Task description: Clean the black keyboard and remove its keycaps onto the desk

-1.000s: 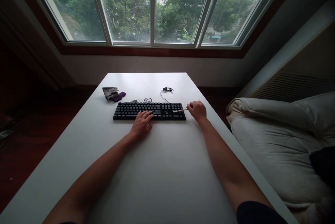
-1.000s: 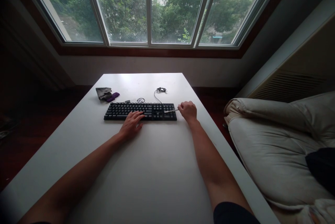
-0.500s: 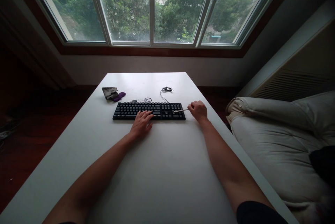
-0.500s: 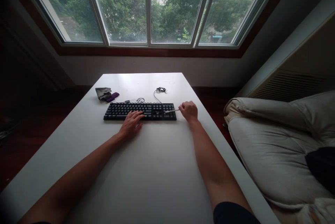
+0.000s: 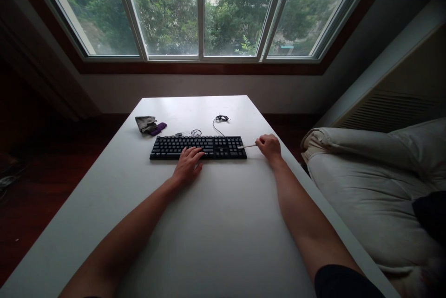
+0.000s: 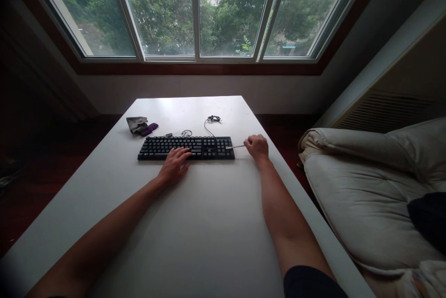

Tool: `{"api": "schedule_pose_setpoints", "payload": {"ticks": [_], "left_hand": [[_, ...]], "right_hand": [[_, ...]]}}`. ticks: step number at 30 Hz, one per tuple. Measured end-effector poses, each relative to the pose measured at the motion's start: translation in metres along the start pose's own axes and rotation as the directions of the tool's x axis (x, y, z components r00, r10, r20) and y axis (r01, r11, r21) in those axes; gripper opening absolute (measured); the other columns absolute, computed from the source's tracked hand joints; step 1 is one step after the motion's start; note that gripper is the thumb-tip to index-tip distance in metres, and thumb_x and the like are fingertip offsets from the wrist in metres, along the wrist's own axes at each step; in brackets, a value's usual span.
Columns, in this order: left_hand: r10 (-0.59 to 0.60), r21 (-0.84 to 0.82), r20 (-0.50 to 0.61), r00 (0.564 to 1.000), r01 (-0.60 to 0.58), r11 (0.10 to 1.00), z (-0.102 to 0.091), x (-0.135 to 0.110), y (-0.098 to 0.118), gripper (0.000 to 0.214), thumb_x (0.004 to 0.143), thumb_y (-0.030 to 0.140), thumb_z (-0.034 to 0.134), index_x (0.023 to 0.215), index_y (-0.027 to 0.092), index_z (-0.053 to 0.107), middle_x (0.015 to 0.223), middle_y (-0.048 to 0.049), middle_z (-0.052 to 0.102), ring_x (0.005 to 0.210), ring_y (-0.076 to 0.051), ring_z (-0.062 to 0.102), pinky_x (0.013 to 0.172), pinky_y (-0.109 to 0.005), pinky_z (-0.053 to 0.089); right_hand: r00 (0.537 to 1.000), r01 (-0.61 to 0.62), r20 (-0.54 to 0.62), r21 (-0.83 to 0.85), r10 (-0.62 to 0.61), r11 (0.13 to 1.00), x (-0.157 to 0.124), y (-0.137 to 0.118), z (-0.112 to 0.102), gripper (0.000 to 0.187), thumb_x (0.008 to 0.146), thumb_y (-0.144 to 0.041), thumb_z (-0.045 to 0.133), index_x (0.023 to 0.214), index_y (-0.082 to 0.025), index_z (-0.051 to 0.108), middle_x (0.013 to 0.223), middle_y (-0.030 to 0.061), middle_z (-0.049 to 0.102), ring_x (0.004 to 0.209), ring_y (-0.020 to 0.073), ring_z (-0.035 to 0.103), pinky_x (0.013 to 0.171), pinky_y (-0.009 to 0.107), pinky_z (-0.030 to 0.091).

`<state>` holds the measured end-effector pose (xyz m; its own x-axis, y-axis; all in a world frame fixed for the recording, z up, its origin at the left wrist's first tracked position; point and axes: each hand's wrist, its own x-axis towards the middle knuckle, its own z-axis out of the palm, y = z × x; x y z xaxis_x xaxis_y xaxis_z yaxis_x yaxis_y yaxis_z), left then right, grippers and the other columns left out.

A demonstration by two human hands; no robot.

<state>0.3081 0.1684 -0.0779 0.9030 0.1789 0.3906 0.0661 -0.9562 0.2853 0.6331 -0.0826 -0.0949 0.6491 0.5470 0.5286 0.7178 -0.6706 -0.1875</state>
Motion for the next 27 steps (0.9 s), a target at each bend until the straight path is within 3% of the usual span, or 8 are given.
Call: {"api": "schedule_pose_setpoints", "payload": {"ticks": [4,11,17,24,27], "left_hand": [[-0.003,0.007,0.005,1.0,0.003,1.0,0.001,0.001,0.003,0.045,0.087,0.023,0.055,0.132,0.028,0.058,0.145,-0.0055,0.051,0.138,-0.028,0.038,0.121,-0.057,0.017],[0.0,0.008,0.01,1.0,0.0,1.0,-0.001,0.0,0.004,0.044,0.088,0.024,0.054,0.132,0.027,0.058,0.146,-0.0049,0.051,0.139,-0.027,0.038,0.122,-0.056,0.016],[-0.003,0.008,0.002,1.0,0.003,1.0,0.0,0.001,0.004,0.044,0.088,0.024,0.054,0.131,0.027,0.058,0.146,-0.0049,0.05,0.139,-0.028,0.037,0.122,-0.057,0.016],[-0.001,0.007,0.003,1.0,0.001,1.0,-0.001,0.001,0.004,0.044,0.087,0.024,0.055,0.131,0.027,0.058,0.145,-0.0055,0.051,0.138,-0.028,0.038,0.122,-0.057,0.016],[-0.004,0.004,0.001,1.0,0.004,1.0,-0.001,0.001,0.004,0.044,0.087,0.024,0.055,0.131,0.027,0.058,0.145,-0.0056,0.052,0.138,-0.028,0.039,0.122,-0.057,0.016]], "right_hand": [[0.999,0.031,0.019,0.014,-0.031,0.999,0.001,-0.01,0.003,0.029,0.088,-0.03,0.05,0.061,-0.02,0.057,0.073,0.0086,0.063,0.08,0.0227,0.048,0.075,0.034,0.034],[0.99,-0.138,0.038,0.072,0.135,0.988,-0.005,0.027,0.005,0.028,0.083,-0.033,0.052,0.058,-0.021,0.055,0.068,0.0078,0.062,0.077,0.0222,0.05,0.07,0.032,0.035],[0.998,-0.057,0.037,0.089,0.054,0.994,-0.004,0.012,0.011,0.029,0.084,-0.034,0.051,0.059,-0.021,0.055,0.069,0.0067,0.061,0.077,0.0215,0.051,0.072,0.032,0.036],[0.987,-0.154,0.061,0.071,0.15,0.985,-0.006,0.025,0.006,0.028,0.082,-0.034,0.052,0.057,-0.021,0.055,0.066,0.0068,0.06,0.076,0.0219,0.051,0.067,0.031,0.034],[0.991,-0.128,0.05,0.072,0.124,0.989,-0.004,0.014,0.004,0.029,0.084,-0.035,0.051,0.058,-0.021,0.056,0.068,0.0076,0.061,0.077,0.0223,0.051,0.067,0.032,0.034]]}}
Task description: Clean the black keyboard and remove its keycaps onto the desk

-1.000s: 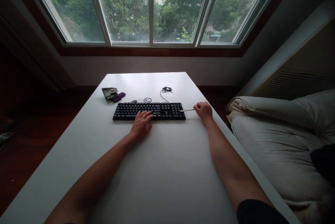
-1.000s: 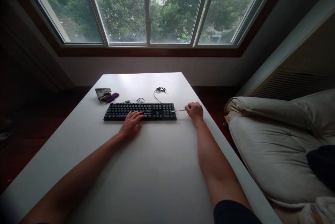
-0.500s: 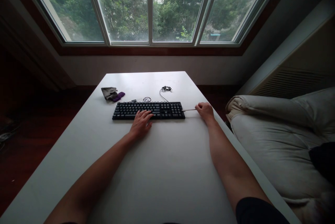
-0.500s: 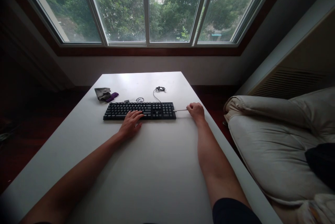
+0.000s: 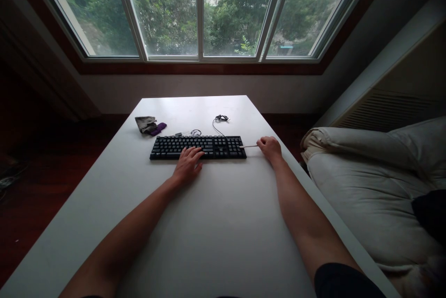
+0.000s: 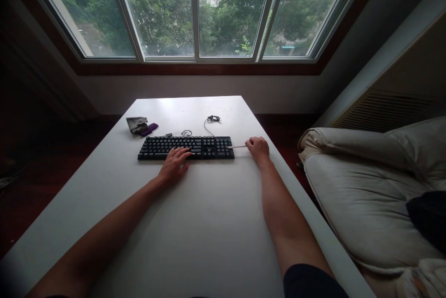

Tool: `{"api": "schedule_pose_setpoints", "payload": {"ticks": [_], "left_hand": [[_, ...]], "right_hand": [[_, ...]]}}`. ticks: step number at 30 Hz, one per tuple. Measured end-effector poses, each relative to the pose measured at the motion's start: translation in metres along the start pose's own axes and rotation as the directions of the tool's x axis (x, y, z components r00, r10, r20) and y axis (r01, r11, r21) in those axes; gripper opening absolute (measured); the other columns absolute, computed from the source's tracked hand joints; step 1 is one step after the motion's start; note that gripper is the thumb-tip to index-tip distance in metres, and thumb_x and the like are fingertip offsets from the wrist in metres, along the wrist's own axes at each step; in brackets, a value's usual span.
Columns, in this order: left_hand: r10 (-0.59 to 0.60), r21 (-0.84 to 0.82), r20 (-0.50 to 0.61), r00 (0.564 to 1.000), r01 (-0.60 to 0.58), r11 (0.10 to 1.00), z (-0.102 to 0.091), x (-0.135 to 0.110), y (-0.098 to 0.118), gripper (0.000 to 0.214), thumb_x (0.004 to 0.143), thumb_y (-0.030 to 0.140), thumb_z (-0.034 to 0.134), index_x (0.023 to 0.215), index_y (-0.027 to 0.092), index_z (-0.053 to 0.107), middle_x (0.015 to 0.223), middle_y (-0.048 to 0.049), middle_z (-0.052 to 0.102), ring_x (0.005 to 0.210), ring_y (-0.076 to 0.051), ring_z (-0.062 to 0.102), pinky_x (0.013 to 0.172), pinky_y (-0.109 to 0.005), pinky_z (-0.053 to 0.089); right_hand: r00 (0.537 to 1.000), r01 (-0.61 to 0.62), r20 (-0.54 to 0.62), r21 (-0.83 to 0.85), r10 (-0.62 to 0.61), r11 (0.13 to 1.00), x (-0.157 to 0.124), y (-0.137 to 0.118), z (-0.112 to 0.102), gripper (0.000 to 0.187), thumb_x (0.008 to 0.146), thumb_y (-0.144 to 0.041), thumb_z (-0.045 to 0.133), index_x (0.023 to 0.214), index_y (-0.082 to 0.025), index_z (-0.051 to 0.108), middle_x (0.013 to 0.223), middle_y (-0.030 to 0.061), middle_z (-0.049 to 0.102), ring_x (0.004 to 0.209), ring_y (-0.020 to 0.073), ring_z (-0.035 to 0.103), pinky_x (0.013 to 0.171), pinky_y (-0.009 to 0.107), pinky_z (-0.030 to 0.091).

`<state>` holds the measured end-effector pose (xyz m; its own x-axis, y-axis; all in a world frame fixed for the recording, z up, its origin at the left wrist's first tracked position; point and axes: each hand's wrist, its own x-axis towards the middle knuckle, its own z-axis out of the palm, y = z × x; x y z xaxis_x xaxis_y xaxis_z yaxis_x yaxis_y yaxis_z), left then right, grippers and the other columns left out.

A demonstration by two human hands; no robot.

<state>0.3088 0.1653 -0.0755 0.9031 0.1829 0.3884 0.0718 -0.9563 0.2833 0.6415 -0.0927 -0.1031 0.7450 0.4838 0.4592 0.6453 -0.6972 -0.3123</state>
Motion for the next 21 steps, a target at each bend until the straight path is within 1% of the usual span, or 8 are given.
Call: {"api": "schedule_pose_setpoints", "payload": {"ticks": [4,7,10,12,13,16,21], "left_hand": [[-0.001,-0.003,-0.002,1.0,0.001,1.0,0.001,0.0,0.0,0.045,0.087,0.023,0.056,0.131,0.028,0.058,0.145,-0.0054,0.051,0.138,-0.028,0.039,0.122,-0.057,0.016],[0.002,-0.001,-0.002,1.0,-0.002,1.0,0.001,0.0,0.0,0.044,0.087,0.024,0.055,0.131,0.028,0.058,0.145,-0.0049,0.051,0.139,-0.028,0.039,0.122,-0.056,0.016],[0.004,-0.006,-0.001,1.0,-0.004,1.0,0.0,0.0,0.0,0.043,0.087,0.024,0.055,0.13,0.027,0.058,0.145,-0.0049,0.052,0.138,-0.027,0.039,0.122,-0.055,0.016],[0.0,-0.013,-0.006,1.0,0.0,1.0,0.0,0.001,0.0,0.042,0.088,0.024,0.055,0.13,0.027,0.058,0.144,-0.005,0.053,0.138,-0.027,0.04,0.122,-0.055,0.017],[-0.002,-0.017,-0.011,1.0,0.001,1.0,-0.001,0.001,0.0,0.041,0.089,0.024,0.054,0.13,0.027,0.058,0.143,-0.005,0.054,0.137,-0.026,0.041,0.122,-0.055,0.018],[0.002,-0.036,-0.039,0.999,-0.004,0.999,-0.003,0.002,0.001,0.038,0.091,0.025,0.052,0.128,0.025,0.059,0.139,-0.0054,0.057,0.135,-0.025,0.043,0.122,-0.054,0.018],[0.008,-0.073,-0.108,0.994,-0.016,0.997,-0.007,0.003,0.004,0.032,0.093,0.032,0.052,0.124,0.025,0.06,0.125,-0.005,0.064,0.124,-0.023,0.051,0.122,-0.049,0.021]], "right_hand": [[0.995,0.102,-0.016,0.001,-0.102,0.995,0.0,-0.03,0.0,0.039,0.093,-0.042,0.047,0.06,-0.022,0.054,0.07,0.0076,0.062,0.077,0.0226,0.05,0.07,0.033,0.034],[0.993,0.108,-0.052,0.03,-0.106,0.994,-0.001,-0.049,-0.002,0.05,0.1,-0.049,0.035,0.061,-0.022,0.051,0.066,0.0066,0.059,0.073,0.0214,0.049,0.068,0.033,0.032],[0.992,0.092,-0.094,0.028,-0.089,0.995,-0.006,-0.069,-0.005,0.055,0.102,-0.052,0.028,0.062,-0.022,0.051,0.066,0.0073,0.059,0.071,0.0215,0.049,0.065,0.033,0.029],[0.99,0.098,-0.109,0.028,-0.094,0.995,-0.011,-0.086,-0.006,0.057,0.103,-0.052,0.025,0.064,-0.022,0.053,0.066,0.0078,0.059,0.07,0.0217,0.049,0.064,0.033,0.028],[0.987,0.119,-0.11,0.028,-0.115,0.992,-0.014,-0.095,-0.007,0.058,0.104,-0.051,0.024,0.064,-0.021,0.054,0.066,0.0077,0.059,0.07,0.0214,0.049,0.065,0.033,0.028],[0.968,0.238,-0.082,0.0,-0.238,0.971,-0.023,-0.121,-0.009,0.056,0.103,-0.052,0.027,0.066,-0.021,0.056,0.067,0.0074,0.059,0.069,0.0211,0.049,0.066,0.033,0.027],[0.946,0.317,-0.056,-0.045,-0.319,0.947,-0.034,-0.147,-0.013,0.052,0.104,-0.051,0.027,0.073,-0.021,0.058,0.071,0.0081,0.06,0.071,0.0219,0.049,0.068,0.034,0.027]]}}
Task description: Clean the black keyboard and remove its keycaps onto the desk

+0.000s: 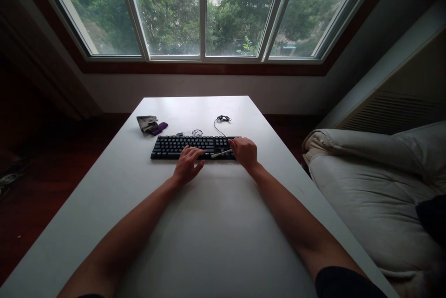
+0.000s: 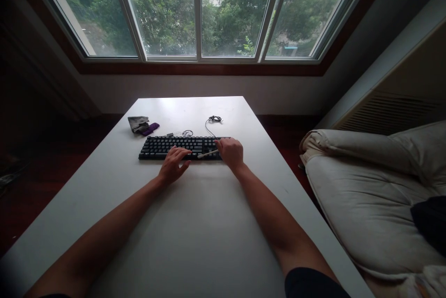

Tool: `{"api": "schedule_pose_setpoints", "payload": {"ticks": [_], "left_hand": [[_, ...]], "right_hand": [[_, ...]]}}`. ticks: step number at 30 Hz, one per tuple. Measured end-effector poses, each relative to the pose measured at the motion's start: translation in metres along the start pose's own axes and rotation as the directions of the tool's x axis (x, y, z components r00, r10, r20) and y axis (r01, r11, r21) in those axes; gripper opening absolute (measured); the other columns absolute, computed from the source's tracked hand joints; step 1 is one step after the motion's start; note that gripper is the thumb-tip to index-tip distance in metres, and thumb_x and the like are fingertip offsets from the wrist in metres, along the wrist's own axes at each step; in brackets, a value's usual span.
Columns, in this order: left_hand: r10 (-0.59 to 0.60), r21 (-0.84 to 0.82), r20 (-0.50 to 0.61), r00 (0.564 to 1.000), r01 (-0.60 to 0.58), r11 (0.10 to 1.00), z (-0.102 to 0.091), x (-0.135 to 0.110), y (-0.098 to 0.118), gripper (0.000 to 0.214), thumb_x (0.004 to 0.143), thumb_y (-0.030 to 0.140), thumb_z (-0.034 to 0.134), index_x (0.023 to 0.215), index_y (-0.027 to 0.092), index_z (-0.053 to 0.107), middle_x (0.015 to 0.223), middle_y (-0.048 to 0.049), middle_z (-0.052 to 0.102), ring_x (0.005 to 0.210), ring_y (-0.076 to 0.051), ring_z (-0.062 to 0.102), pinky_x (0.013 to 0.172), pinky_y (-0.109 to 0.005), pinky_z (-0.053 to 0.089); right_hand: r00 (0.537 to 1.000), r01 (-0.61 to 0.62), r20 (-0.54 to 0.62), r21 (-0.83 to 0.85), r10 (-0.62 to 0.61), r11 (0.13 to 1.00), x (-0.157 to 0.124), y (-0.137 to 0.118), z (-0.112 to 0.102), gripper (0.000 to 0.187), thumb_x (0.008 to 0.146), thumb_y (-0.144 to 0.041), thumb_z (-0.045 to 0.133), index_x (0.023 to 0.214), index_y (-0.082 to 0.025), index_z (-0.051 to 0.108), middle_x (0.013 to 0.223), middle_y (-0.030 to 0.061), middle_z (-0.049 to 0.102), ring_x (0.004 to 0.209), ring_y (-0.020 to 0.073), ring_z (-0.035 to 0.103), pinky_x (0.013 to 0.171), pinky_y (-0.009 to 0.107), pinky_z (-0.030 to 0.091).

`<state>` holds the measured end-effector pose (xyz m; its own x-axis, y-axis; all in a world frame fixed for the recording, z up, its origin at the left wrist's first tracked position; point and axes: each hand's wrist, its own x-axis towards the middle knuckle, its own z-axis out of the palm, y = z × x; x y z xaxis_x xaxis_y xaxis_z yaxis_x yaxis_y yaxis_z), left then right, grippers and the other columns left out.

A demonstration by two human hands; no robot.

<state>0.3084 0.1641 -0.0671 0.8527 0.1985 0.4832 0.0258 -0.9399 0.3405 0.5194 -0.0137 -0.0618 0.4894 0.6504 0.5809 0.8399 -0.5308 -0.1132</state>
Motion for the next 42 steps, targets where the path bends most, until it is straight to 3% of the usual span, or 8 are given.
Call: {"api": "schedule_pose_setpoints", "payload": {"ticks": [9,16,21,26,30,35,42], "left_hand": [[-0.042,0.021,-0.066,0.997,0.044,0.999,-0.003,0.002,-0.003,0.024,0.094,0.027,0.05,0.11,0.027,0.067,0.109,-0.0042,0.069,0.117,-0.023,0.055,0.12,-0.05,0.023],[-0.129,0.038,-0.106,0.986,0.134,0.99,-0.003,0.002,-0.02,0.023,0.093,0.024,0.049,0.104,0.026,0.069,0.109,-0.0046,0.069,0.112,-0.024,0.057,0.117,-0.052,0.028],[-0.14,0.057,-0.116,0.983,0.147,0.987,-0.009,0.005,-0.035,0.021,0.091,0.025,0.052,0.103,0.025,0.07,0.116,-0.0062,0.067,0.113,-0.027,0.056,0.113,-0.051,0.032],[-0.196,0.069,-0.204,0.959,0.214,0.974,-0.033,0.012,-0.068,0.024,0.091,0.028,0.052,0.107,0.023,0.069,0.123,-0.0078,0.063,0.117,-0.028,0.054,0.107,-0.048,0.039],[-0.243,0.097,-0.2,0.949,0.266,0.959,-0.052,0.004,-0.104,0.024,0.089,0.03,0.053,0.105,0.022,0.069,0.121,-0.0084,0.063,0.113,-0.029,0.055,0.104,-0.047,0.042],[-0.22,0.169,-0.153,0.963,0.245,0.955,-0.071,-0.021,-0.139,0.025,0.089,0.031,0.053,0.107,0.021,0.068,0.124,-0.0089,0.061,0.115,-0.03,0.053,0.106,-0.048,0.041],[-0.262,0.169,-0.184,0.947,0.293,0.941,-0.075,-0.05,-0.162,0.033,0.089,0.031,0.054,0.12,0.021,0.062,0.129,-0.0097,0.058,0.118,-0.03,0.053,0.107,-0.047,0.041]], "right_hand": [[0.993,0.08,0.073,0.108,-0.089,0.991,-0.007,-0.032,0.01,0.045,0.101,-0.056,0.032,0.086,-0.024,0.06,0.085,0.0097,0.061,0.083,0.0253,0.05,0.067,0.034,0.03],[0.989,0.091,0.104,0.138,-0.106,0.986,-0.004,-0.024,0.007,0.038,0.101,-0.052,0.039,0.091,-0.024,0.062,0.091,0.0095,0.062,0.088,0.0251,0.05,0.069,0.033,0.033],[0.974,0.05,0.217,0.061,-0.063,0.997,-0.003,-0.019,0.006,0.039,0.102,-0.049,0.04,0.088,-0.021,0.063,0.087,0.0069,0.064,0.083,0.0206,0.053,0.068,0.03,0.031],[0.961,0.092,0.255,0.058,-0.103,0.994,0.0,-0.026,0.001,0.041,0.102,-0.048,0.04,0.086,-0.02,0.065,0.084,0.0052,0.065,0.081,0.0179,0.056,0.069,0.028,0.031],[0.951,0.106,0.275,0.138,-0.141,0.985,0.006,-0.028,-0.002,0.029,0.101,-0.041,0.046,0.108,-0.022,0.067,0.095,0.0053,0.065,0.081,0.0159,0.058,0.068,0.025,0.034],[0.882,0.259,0.328,0.264,-0.339,0.929,0.02,-0.026,-0.001,0.03,0.101,-0.031,0.047,0.123,-0.031,0.067,0.104,0.0043,0.061,0.073,0.0107,0.056,0.064,0.022,0.032],[0.812,0.339,0.417,0.23,-0.407,0.912,0.038,-0.042,0.004,0.04,0.101,-0.023,0.044,0.132,-0.039,0.062,0.104,0.0039,0.061,0.076,0.0115,0.056,0.061,0.023,0.028]]}}
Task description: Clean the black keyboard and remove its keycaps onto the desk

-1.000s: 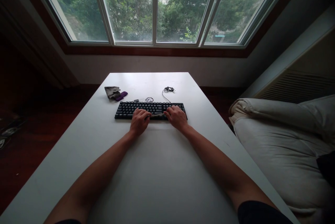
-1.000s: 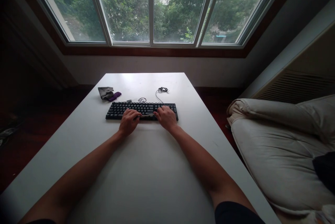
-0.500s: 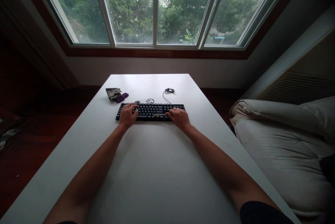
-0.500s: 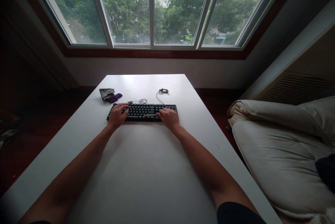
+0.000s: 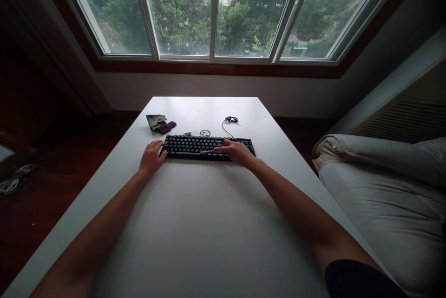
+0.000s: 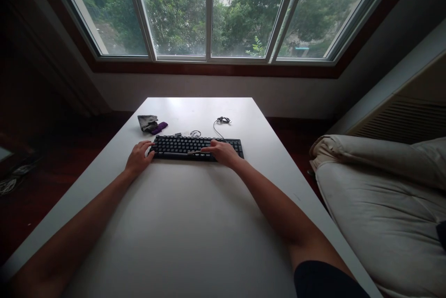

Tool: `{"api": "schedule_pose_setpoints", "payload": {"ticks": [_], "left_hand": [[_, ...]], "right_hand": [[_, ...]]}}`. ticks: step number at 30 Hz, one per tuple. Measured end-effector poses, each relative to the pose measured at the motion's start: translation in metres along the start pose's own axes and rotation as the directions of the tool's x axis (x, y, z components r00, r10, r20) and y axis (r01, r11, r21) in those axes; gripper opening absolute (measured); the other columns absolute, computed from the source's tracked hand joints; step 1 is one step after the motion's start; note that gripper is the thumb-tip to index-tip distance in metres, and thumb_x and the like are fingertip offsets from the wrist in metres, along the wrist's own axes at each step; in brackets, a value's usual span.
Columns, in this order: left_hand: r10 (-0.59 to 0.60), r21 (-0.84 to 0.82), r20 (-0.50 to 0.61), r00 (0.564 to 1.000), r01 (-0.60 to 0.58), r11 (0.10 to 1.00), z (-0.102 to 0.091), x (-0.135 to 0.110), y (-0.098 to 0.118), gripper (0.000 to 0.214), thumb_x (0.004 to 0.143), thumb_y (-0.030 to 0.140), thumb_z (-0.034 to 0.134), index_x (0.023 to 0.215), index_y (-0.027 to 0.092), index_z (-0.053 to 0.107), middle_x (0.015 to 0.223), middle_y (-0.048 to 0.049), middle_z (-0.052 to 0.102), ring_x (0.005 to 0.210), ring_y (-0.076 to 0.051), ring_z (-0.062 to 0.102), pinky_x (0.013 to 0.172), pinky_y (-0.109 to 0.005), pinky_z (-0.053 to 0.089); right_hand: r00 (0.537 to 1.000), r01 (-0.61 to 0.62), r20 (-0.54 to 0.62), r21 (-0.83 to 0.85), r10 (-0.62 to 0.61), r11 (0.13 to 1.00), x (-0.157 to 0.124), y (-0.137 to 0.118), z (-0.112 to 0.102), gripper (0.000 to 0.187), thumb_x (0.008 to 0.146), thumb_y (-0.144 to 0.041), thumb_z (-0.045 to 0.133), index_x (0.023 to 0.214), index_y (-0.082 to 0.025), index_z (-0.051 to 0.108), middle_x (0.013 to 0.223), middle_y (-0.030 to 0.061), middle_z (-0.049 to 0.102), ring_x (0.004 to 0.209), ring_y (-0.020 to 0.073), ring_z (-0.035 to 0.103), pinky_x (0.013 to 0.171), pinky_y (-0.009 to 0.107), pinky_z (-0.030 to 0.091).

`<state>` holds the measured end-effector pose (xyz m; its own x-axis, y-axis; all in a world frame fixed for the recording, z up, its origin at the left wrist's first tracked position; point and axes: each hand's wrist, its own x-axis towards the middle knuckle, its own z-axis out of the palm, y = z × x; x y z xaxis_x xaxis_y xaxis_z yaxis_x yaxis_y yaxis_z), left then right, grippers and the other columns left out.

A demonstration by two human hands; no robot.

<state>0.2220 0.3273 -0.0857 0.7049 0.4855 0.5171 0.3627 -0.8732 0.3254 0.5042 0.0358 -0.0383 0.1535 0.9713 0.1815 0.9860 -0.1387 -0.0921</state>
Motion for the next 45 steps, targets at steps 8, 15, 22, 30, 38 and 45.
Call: {"api": "schedule_pose_setpoints", "payload": {"ticks": [8,15,22,30,38,45], "left_hand": [[-0.047,-0.055,0.018,0.999,0.048,0.997,0.002,-0.003,-0.007,0.032,0.089,0.029,0.052,0.119,0.022,0.061,0.127,-0.009,0.059,0.119,-0.028,0.054,0.108,-0.045,0.04],[-0.077,-0.076,0.049,0.996,0.081,0.994,0.002,-0.004,-0.008,0.032,0.089,0.03,0.052,0.119,0.022,0.061,0.123,-0.0093,0.061,0.116,-0.027,0.057,0.105,-0.042,0.044],[-0.106,-0.122,0.069,0.992,0.113,0.986,-0.003,-0.006,-0.008,0.037,0.088,0.034,0.055,0.123,0.023,0.059,0.12,-0.008,0.063,0.107,-0.024,0.062,0.097,-0.039,0.049],[-0.066,-0.144,0.08,0.995,0.077,0.987,-0.004,-0.007,-0.012,0.041,0.086,0.035,0.057,0.125,0.023,0.057,0.123,-0.0083,0.061,0.112,-0.025,0.06,0.1,-0.04,0.048],[-0.078,-0.141,0.101,0.992,0.092,0.986,-0.005,-0.008,-0.011,0.041,0.086,0.035,0.056,0.126,0.022,0.057,0.125,-0.0084,0.06,0.108,-0.024,0.061,0.098,-0.04,0.049],[-0.061,-0.142,0.099,0.993,0.075,0.987,-0.006,-0.009,-0.011,0.042,0.086,0.036,0.057,0.125,0.022,0.058,0.127,-0.0089,0.058,0.114,-0.026,0.058,0.1,-0.041,0.048]], "right_hand": [[0.999,0.014,0.049,-0.069,-0.011,0.997,0.029,-0.028,0.004,0.048,0.1,-0.019,0.041,0.142,-0.041,0.053,0.107,0.0065,0.061,0.087,0.0157,0.056,0.062,0.023,0.031],[0.995,-0.028,0.093,-0.093,0.037,0.995,0.057,-0.077,0.008,0.051,0.1,-0.018,0.037,0.144,-0.041,0.048,0.115,0.0092,0.058,0.096,0.0192,0.057,0.071,0.025,0.04],[0.997,-0.007,0.08,-0.1,0.015,0.995,0.083,-0.123,0.015,0.043,0.102,-0.019,0.03,0.134,-0.03,0.055,0.117,0.0123,0.056,0.096,0.0212,0.056,0.075,0.029,0.045],[0.988,0.102,0.119,-0.052,-0.096,0.993,0.107,-0.145,0.02,0.044,0.102,-0.022,0.033,0.142,-0.035,0.045,0.119,0.0121,0.053,0.1,0.0228,0.055,0.075,0.031,0.046],[0.983,0.147,0.12,-0.065,-0.138,0.987,0.099,-0.129,0.011,0.045,0.101,-0.023,0.037,0.142,-0.037,0.048,0.117,0.0113,0.052,0.099,0.0227,0.053,0.071,0.028,0.043],[0.978,0.155,0.15,-0.071,-0.143,0.985,0.092,-0.117,0.004,0.046,0.101,-0.023,0.039,0.144,-0.04,0.048,0.116,0.0107,0.054,0.098,0.0221,0.054,0.071,0.028,0.041]]}}
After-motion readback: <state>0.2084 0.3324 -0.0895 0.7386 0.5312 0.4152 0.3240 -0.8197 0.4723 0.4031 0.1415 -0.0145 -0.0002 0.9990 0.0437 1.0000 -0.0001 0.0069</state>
